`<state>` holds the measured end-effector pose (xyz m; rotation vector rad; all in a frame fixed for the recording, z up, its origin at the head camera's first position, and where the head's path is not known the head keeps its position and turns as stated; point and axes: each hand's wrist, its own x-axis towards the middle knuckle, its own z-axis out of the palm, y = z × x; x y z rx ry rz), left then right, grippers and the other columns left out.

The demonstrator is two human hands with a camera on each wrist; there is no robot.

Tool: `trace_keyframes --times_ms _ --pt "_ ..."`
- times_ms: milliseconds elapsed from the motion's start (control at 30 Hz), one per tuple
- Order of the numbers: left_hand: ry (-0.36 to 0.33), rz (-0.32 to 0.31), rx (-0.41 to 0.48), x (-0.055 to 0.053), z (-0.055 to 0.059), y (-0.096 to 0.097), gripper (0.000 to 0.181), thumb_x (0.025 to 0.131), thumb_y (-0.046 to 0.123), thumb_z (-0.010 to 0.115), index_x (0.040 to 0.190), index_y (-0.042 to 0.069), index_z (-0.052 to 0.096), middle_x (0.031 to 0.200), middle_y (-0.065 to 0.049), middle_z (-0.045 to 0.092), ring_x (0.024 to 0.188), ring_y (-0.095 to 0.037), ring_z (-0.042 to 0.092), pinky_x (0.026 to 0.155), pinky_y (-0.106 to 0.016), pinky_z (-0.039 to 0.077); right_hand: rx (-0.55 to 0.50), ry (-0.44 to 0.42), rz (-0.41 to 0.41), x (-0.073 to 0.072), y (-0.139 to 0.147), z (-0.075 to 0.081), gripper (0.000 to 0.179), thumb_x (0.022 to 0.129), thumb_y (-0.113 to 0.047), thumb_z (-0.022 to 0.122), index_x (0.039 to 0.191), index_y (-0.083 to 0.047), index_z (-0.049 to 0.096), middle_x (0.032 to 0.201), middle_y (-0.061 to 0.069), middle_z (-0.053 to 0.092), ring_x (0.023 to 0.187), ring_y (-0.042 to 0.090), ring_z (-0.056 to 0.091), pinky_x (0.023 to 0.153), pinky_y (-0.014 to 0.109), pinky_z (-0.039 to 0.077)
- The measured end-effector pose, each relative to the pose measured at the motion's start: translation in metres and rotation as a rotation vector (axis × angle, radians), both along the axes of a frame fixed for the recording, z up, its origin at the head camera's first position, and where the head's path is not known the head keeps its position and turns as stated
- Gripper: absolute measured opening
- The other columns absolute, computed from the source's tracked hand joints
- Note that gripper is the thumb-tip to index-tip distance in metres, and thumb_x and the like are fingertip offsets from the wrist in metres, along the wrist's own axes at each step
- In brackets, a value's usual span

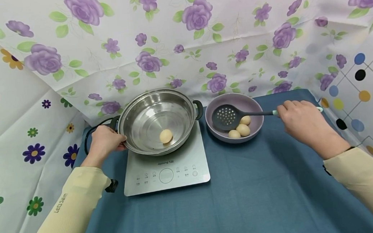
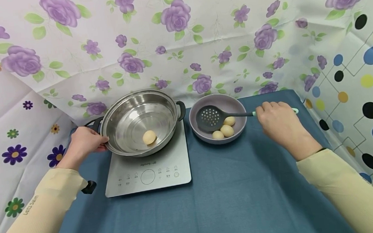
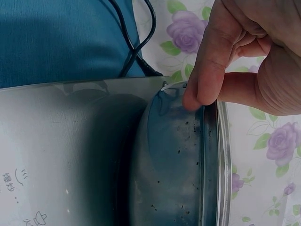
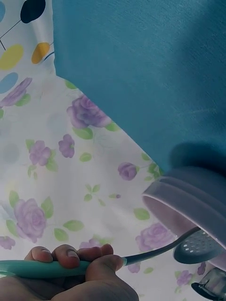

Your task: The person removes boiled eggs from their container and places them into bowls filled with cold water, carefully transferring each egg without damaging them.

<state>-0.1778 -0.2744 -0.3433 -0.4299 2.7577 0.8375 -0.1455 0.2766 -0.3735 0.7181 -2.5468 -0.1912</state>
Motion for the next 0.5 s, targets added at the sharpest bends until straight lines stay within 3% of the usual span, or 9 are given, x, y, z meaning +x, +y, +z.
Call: trace_keyframes --times_ms 333,500 --pt "0.01 0.002 -0.002 0.0 -0.001 0.0 0.026 0.085 0.024 0.061 0.083 0.001 0.072 0.066 -0.006 0.071 0.061 -0.015 0.07 0.084 -0.048 0.052 -0.046 -0.011 -0.018 -0.003 0.001 0.008 0.015 0.079 -0.008 0.071 0.078 0.003 0.06 0.065 0.014 0.055 0.053 0.024 0.052 0.046 0.036 0.041" --pt "0.01 0.008 -0.003 0.0 -0.001 0.0 0.025 0.085 0.024 0.061 0.082 0.001 0.072 0.065 -0.006 0.071 0.06 -0.015 0.07 0.083 -0.048 0.052 -0.113 -0.075 -0.082 -0.003 -0.001 0.014 0.015 0.083 -0.01 0.066 0.077 0.001 0.059 0.064 0.012 0.053 0.049 0.021 0.046 0.043 0.038 0.041"
